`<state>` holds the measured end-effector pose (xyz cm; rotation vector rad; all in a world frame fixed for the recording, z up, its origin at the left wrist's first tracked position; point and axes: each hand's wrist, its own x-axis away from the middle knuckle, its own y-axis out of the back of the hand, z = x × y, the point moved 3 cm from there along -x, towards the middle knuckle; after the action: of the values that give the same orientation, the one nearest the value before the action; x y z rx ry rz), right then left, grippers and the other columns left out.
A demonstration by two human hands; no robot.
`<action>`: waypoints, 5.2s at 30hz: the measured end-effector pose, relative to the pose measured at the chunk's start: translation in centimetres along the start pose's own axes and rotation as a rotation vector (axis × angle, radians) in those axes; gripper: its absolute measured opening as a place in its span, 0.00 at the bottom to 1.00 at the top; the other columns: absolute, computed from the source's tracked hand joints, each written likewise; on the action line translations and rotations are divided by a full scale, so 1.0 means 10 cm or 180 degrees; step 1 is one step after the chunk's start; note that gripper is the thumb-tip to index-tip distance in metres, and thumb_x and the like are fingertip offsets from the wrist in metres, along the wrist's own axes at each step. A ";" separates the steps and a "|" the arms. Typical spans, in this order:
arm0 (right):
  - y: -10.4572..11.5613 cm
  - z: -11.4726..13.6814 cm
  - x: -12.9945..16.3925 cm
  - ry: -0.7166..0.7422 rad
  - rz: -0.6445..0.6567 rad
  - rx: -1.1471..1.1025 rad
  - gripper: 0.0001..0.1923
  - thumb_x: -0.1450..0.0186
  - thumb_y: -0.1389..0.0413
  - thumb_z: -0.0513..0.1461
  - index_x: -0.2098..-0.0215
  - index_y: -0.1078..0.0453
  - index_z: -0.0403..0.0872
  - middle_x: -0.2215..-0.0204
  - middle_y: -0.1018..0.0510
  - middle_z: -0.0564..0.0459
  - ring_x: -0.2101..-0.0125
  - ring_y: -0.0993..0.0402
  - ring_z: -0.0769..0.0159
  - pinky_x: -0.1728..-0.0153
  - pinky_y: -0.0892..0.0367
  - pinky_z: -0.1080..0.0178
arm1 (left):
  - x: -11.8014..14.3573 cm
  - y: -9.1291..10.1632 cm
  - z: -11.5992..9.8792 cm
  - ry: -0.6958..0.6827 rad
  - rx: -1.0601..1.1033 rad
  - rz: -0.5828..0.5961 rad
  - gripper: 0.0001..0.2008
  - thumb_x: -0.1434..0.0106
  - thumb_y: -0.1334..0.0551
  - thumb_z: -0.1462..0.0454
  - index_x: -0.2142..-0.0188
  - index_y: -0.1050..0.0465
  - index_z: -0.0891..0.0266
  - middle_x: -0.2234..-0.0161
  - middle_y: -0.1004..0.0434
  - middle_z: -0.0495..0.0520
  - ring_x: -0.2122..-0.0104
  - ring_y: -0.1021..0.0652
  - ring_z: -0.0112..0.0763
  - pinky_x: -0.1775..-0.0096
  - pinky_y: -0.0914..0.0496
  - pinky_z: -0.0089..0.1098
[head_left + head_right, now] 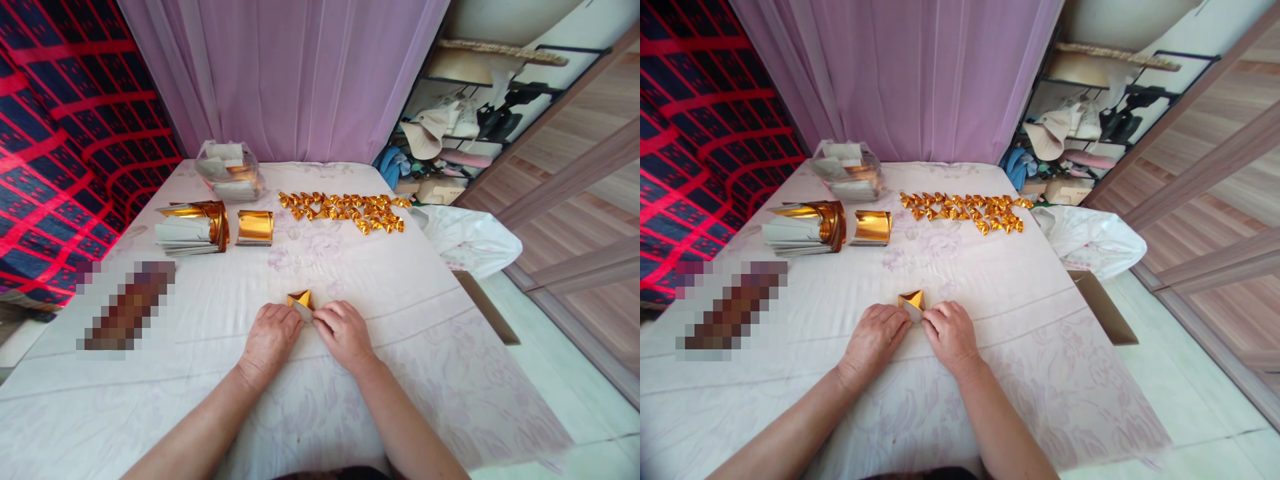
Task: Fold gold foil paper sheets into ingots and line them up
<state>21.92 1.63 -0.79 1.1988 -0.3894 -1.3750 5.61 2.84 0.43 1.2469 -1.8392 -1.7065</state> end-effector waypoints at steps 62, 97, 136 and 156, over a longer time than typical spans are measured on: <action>-0.05 0.02 -0.04 -0.0393 0.0019 0.0237 0.02 0.39 0.43 0.36 0.67 0.30 0.49 0.70 0.25 0.53 0.66 0.29 0.62 0.64 0.38 0.61 | -0.10 -0.01 0.03 0.0554 0.0183 0.0202 0.09 0.32 0.45 0.62 0.66 0.27 0.60 0.66 0.24 0.54 0.63 0.28 0.37 0.59 0.34 0.39; -0.07 0.06 -0.05 -0.0590 0.0168 0.0374 0.02 0.40 0.44 0.36 0.67 0.30 0.47 0.69 0.25 0.52 0.65 0.31 0.62 0.62 0.41 0.62 | -0.17 -0.05 0.00 0.0821 -0.0187 0.0470 0.09 0.32 0.44 0.61 0.65 0.27 0.61 0.66 0.26 0.55 0.63 0.28 0.41 0.60 0.37 0.40; -0.08 0.12 -0.11 -0.0875 0.0239 0.0665 0.01 0.39 0.44 0.38 0.68 0.31 0.48 0.70 0.26 0.52 0.66 0.31 0.63 0.65 0.44 0.62 | -0.16 -0.05 0.01 0.0991 -0.0092 0.0404 0.06 0.33 0.43 0.61 0.65 0.31 0.60 0.64 0.26 0.55 0.62 0.28 0.40 0.59 0.37 0.39; -0.09 0.11 -0.10 -0.0814 0.0149 0.0660 0.00 0.39 0.43 0.37 0.69 0.31 0.48 0.71 0.26 0.53 0.67 0.32 0.63 0.65 0.44 0.62 | -0.14 -0.03 0.09 0.0891 0.0279 0.0353 0.03 0.34 0.44 0.65 0.65 0.32 0.59 0.65 0.26 0.53 0.62 0.27 0.38 0.59 0.37 0.37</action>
<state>20.29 2.29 -0.64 1.1745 -0.7514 -1.4786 5.85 4.49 0.43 1.3159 -1.7934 -1.3310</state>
